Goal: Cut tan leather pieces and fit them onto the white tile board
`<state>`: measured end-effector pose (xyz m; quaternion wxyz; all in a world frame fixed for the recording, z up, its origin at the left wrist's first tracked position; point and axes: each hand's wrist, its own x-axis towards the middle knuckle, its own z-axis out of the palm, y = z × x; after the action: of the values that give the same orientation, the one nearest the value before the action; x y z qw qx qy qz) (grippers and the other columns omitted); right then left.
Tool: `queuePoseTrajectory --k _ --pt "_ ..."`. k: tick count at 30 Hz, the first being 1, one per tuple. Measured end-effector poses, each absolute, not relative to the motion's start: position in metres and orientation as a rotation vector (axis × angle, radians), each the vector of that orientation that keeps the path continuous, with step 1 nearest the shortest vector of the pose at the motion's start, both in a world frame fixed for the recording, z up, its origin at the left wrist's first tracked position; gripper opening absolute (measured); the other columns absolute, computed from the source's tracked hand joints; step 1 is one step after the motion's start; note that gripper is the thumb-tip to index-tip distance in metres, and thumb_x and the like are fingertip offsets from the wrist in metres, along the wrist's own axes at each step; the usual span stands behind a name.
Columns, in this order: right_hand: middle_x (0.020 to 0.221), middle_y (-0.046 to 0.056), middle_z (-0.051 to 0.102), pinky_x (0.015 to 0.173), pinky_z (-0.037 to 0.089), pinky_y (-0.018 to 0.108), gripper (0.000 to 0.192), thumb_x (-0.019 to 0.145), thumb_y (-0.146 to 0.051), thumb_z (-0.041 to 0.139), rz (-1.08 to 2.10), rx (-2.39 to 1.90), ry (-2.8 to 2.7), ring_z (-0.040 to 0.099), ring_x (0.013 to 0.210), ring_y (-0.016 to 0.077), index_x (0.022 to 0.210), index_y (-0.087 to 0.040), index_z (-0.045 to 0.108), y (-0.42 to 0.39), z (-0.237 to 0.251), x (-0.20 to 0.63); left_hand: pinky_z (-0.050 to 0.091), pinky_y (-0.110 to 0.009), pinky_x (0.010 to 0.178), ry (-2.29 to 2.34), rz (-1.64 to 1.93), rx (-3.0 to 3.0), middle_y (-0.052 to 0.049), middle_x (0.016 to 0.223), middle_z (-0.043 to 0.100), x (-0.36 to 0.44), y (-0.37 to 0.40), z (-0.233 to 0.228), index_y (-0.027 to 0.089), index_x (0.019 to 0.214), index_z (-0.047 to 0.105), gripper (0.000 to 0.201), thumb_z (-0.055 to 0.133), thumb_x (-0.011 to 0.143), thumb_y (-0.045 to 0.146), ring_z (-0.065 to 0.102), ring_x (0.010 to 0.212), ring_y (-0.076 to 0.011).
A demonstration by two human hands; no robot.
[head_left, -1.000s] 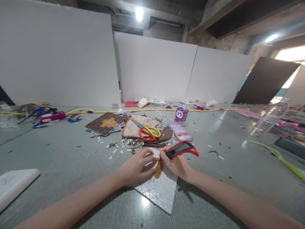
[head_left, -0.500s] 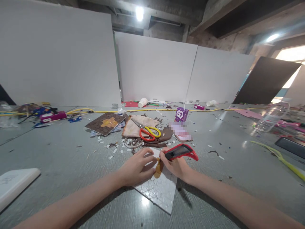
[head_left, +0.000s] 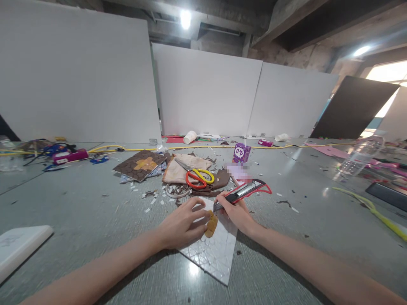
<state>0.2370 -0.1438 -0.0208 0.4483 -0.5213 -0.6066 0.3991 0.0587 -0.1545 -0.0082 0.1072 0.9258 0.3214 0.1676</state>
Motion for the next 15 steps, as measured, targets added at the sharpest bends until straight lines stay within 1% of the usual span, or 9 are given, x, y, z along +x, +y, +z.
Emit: queuePoseTrajectory --k 4,7,10,12,15 --pt "0.045 -0.006 0.042 0.039 0.029 0.019 0.025 0.071 -0.042 0.047 1.058 -1.247 -1.452 0.035 0.039 0.0066 0.065 -0.018 0.052 -0.141 -0.026 0.238 0.037 -0.031 0.085 0.975 0.531 2.668 -0.007 0.108 0.043 0.059 -0.154 -0.009 0.019 0.093 0.048 0.02 0.045 0.076 0.028 0.045 0.097 -0.018" --pt "0.051 -0.004 0.049 0.044 0.034 0.021 0.026 0.066 -0.042 0.054 1.054 -1.213 -1.38 0.041 0.042 0.0072 0.066 -0.016 0.054 -0.138 -0.022 0.24 0.037 -0.031 0.085 1.006 0.548 2.619 -0.007 0.106 0.045 0.059 -0.154 -0.009 0.018 0.092 0.045 0.021 0.048 0.074 0.029 0.045 0.097 -0.0184" --pt "0.062 -0.003 0.055 0.053 0.041 0.023 0.022 0.06 -0.036 0.062 1.197 -1.071 -1.26 0.049 0.049 0.0082 0.07 -0.017 0.055 -0.135 -0.014 0.243 0.037 -0.032 0.085 1.013 0.538 2.594 -0.006 0.106 0.045 0.059 -0.154 -0.008 0.018 0.091 0.044 0.021 0.048 0.074 0.03 0.045 0.097 -0.0186" --pt "0.062 -0.004 0.057 0.057 0.043 0.024 0.023 0.056 -0.03 0.065 1.333 -0.989 -1.23 0.052 0.052 0.0087 0.074 -0.018 0.055 -0.135 -0.01 0.244 0.036 -0.032 0.085 1.008 0.532 2.59 -0.006 0.106 0.045 0.06 -0.155 -0.007 0.018 0.089 0.044 0.019 0.048 0.073 0.029 0.045 0.097 -0.0185" --pt "0.063 -0.005 0.059 0.058 0.043 0.023 0.028 0.053 -0.021 0.068 1.469 -0.933 -1.235 0.055 0.056 0.009 0.074 -0.019 0.05 -0.135 -0.009 0.244 0.036 -0.032 0.086 1.016 0.529 2.589 -0.006 0.104 0.045 0.061 -0.155 -0.006 0.018 0.086 0.044 0.016 0.048 0.073 0.027 0.044 0.097 -0.0185"
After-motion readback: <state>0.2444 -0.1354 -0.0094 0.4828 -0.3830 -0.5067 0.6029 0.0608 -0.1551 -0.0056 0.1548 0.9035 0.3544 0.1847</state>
